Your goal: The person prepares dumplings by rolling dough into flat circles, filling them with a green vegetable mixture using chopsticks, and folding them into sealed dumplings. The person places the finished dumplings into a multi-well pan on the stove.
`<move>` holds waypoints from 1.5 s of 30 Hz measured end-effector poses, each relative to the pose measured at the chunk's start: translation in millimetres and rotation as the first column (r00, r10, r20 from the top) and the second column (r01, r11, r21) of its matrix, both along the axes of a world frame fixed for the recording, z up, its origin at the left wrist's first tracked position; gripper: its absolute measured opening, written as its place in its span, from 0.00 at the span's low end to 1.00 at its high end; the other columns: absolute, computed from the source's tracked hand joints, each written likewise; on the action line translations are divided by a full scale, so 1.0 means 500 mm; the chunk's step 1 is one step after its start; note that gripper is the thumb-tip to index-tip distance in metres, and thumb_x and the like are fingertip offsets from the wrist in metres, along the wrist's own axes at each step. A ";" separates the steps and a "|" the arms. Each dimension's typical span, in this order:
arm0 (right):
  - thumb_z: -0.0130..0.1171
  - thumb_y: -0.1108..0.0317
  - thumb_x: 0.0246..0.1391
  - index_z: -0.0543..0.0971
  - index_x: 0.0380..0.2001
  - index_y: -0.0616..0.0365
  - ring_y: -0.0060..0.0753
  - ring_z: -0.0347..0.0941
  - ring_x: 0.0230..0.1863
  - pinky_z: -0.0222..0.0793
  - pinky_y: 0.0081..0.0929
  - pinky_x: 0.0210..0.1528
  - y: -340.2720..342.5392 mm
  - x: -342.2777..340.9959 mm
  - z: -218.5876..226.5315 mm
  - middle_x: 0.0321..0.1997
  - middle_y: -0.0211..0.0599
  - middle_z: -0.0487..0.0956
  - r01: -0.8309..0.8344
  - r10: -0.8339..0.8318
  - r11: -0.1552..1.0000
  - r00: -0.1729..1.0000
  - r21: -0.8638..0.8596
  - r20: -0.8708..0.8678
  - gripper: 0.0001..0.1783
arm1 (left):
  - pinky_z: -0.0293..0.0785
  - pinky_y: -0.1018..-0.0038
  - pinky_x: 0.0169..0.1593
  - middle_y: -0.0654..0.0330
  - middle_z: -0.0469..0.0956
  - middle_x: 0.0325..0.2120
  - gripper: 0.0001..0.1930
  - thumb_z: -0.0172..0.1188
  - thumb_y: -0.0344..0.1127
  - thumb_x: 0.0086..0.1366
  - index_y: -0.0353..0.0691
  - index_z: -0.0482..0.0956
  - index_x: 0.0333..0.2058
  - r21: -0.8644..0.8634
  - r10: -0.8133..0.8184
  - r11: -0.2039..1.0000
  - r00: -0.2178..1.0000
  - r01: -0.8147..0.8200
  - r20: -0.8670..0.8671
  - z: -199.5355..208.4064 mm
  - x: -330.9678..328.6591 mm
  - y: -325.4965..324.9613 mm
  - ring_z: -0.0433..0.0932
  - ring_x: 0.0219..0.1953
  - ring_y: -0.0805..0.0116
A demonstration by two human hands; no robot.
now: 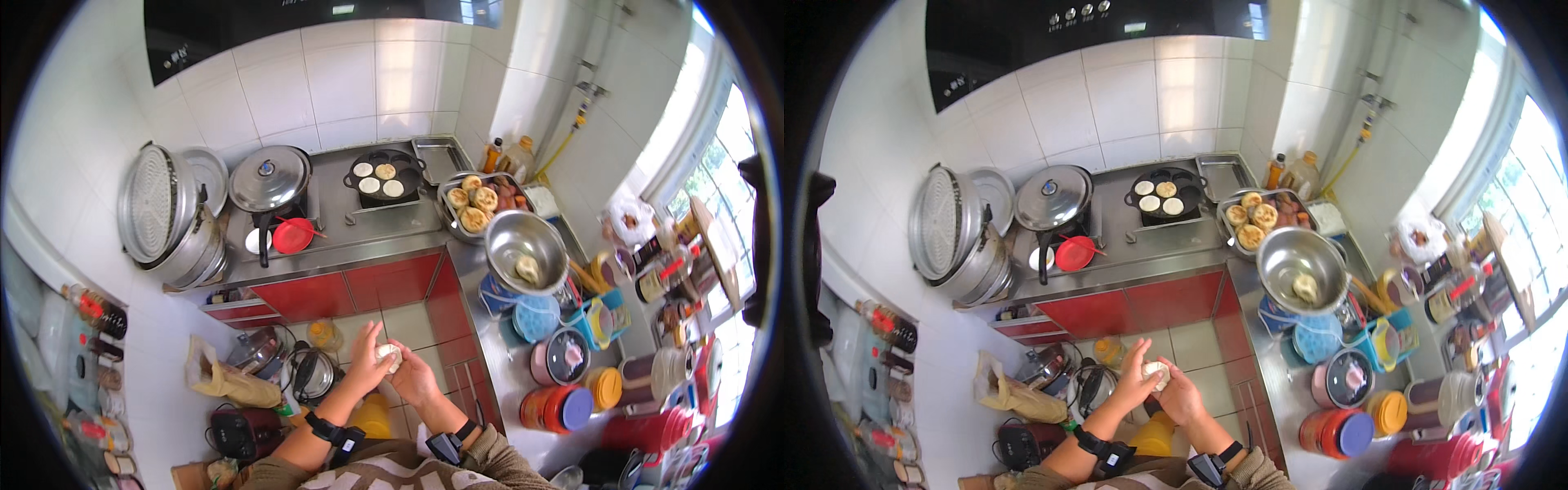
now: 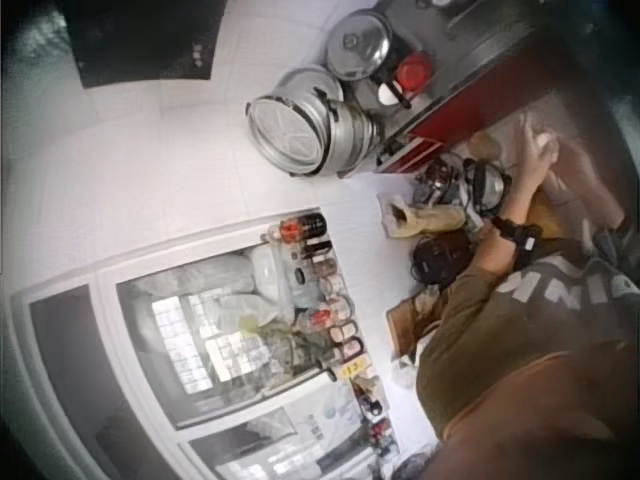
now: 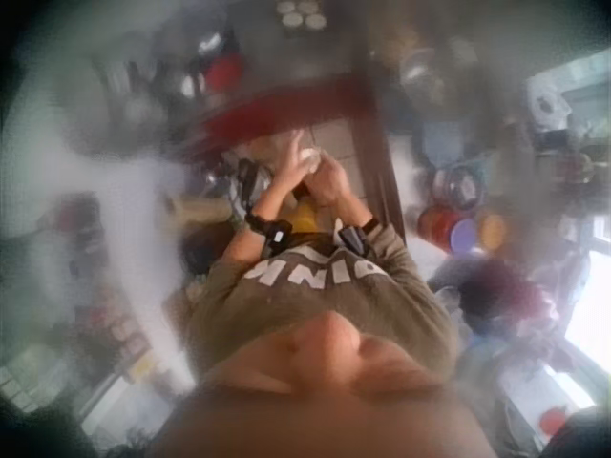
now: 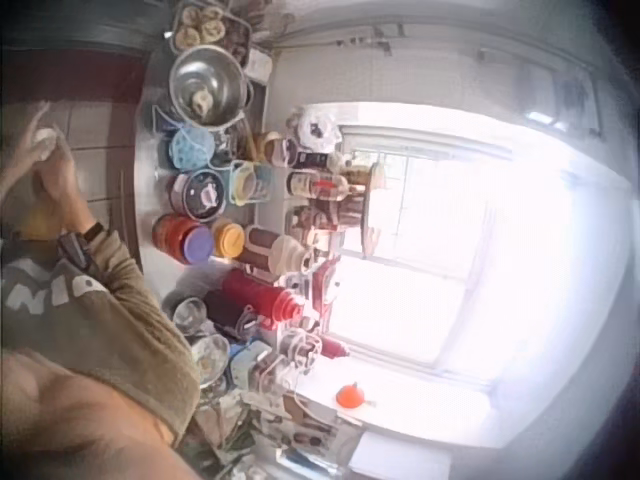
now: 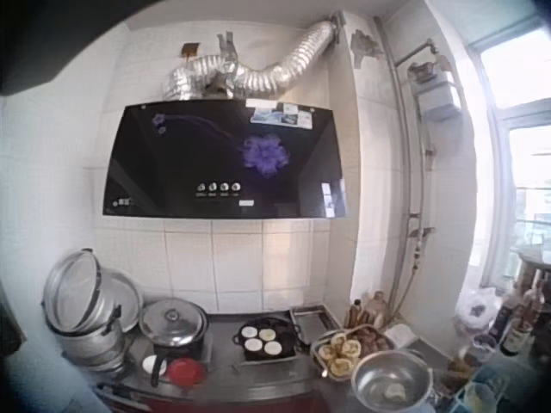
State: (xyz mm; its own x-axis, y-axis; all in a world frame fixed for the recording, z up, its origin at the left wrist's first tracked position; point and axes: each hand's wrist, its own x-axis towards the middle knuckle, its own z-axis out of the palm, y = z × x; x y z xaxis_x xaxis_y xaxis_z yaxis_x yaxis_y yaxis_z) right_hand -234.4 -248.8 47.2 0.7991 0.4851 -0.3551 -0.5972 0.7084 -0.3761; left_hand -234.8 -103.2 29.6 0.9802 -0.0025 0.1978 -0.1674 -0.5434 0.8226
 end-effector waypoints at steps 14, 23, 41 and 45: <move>0.39 0.56 0.70 0.70 0.57 0.58 0.51 0.68 0.64 0.61 0.60 0.69 0.148 0.752 -0.106 0.63 0.50 0.71 0.412 -0.417 0.907 0.907 0.085 0.058 0.22 | 0.57 0.58 0.70 0.46 0.69 0.61 0.27 0.48 0.37 0.70 0.32 0.62 0.64 -0.701 -0.044 0.685 0.950 -0.197 -0.309 -0.101 0.410 0.245 0.66 0.66 0.55; 0.36 0.55 0.73 0.67 0.64 0.61 0.47 0.60 0.71 0.52 0.43 0.72 0.125 1.132 -0.115 0.69 0.48 0.67 0.798 0.004 0.364 0.514 -0.480 0.858 0.27 | 0.69 0.58 0.63 0.50 0.75 0.48 0.21 0.53 0.38 0.69 0.33 0.68 0.56 -0.738 -0.086 0.432 0.791 -0.518 -0.605 -0.237 0.425 0.251 0.76 0.51 0.61; 0.38 0.55 0.71 0.61 0.69 0.67 0.53 0.51 0.76 0.40 0.49 0.76 0.128 1.175 -0.148 0.75 0.54 0.57 0.800 0.846 -0.271 0.463 -0.535 0.264 0.32 | 0.72 0.64 0.59 0.53 0.78 0.45 0.21 0.51 0.40 0.71 0.33 0.68 0.57 -0.711 -0.001 0.331 0.753 -0.620 -0.658 -0.283 0.515 0.277 0.78 0.49 0.62; 0.37 0.55 0.71 0.60 0.69 0.67 0.53 0.50 0.76 0.39 0.49 0.77 0.118 1.183 -0.147 0.75 0.55 0.56 0.776 0.855 -0.278 0.469 -0.567 0.223 0.32 | 0.72 0.64 0.58 0.53 0.78 0.45 0.20 0.52 0.39 0.70 0.34 0.68 0.57 -0.696 0.001 0.262 0.721 -0.669 -0.693 -0.284 0.521 0.282 0.78 0.48 0.62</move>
State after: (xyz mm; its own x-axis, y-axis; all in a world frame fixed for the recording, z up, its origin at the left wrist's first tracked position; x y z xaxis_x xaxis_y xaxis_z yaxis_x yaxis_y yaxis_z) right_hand 356.9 -189.9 -26.5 0.9009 0.3927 0.1847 0.4285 -0.8721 -0.2363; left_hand 25.7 38.0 -112.1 0.7444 0.1911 -0.6398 0.3913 0.6514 0.6500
